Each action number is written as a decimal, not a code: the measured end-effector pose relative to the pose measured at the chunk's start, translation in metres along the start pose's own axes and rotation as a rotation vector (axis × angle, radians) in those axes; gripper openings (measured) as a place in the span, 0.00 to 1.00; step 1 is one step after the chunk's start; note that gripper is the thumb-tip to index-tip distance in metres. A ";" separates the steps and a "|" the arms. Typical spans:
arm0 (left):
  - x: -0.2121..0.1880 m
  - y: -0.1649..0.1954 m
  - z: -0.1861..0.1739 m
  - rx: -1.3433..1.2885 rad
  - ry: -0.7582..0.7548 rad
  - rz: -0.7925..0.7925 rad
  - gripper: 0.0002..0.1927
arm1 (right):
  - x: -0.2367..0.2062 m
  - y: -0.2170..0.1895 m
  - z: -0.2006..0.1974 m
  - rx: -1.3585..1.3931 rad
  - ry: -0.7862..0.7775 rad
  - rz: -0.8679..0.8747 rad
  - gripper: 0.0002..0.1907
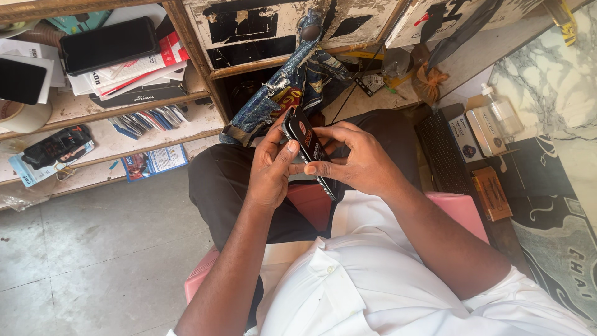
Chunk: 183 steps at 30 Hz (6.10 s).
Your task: The person applies adhesive to the edges of a disassembled smartphone, then places a back cover onto the device. The person uses a screwdriver to tighten screws on the internal components of the phone while it rests on a workbench.
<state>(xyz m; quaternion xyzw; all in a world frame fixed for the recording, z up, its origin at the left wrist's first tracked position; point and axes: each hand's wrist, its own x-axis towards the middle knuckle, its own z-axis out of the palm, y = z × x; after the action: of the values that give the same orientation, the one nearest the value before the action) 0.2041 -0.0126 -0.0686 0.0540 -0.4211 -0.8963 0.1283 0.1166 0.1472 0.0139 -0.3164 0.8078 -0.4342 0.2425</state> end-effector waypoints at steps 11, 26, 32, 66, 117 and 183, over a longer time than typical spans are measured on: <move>0.002 0.002 0.002 0.062 -0.012 0.034 0.37 | -0.003 -0.002 0.001 0.022 0.009 -0.009 0.44; 0.003 -0.007 0.004 0.030 -0.058 0.037 0.38 | -0.006 0.006 -0.003 0.041 0.004 -0.032 0.44; 0.002 -0.007 0.004 0.051 -0.049 0.047 0.37 | -0.006 0.005 -0.002 0.014 -0.006 -0.026 0.44; 0.011 -0.008 0.006 -0.176 0.153 0.103 0.31 | -0.012 0.047 -0.010 -0.429 0.127 -0.676 0.44; 0.023 -0.005 0.005 0.052 -0.016 0.141 0.34 | -0.002 0.075 -0.012 -0.317 0.049 -0.636 0.35; 0.032 0.000 0.008 0.362 0.192 -0.351 0.55 | -0.008 0.120 -0.014 0.622 -0.131 -0.197 0.24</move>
<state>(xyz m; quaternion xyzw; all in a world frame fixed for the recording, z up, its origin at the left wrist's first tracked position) 0.1723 -0.0158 -0.0630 0.2330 -0.5445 -0.8057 -0.0013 0.0772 0.2114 -0.0808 -0.3312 0.5848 -0.6601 0.3356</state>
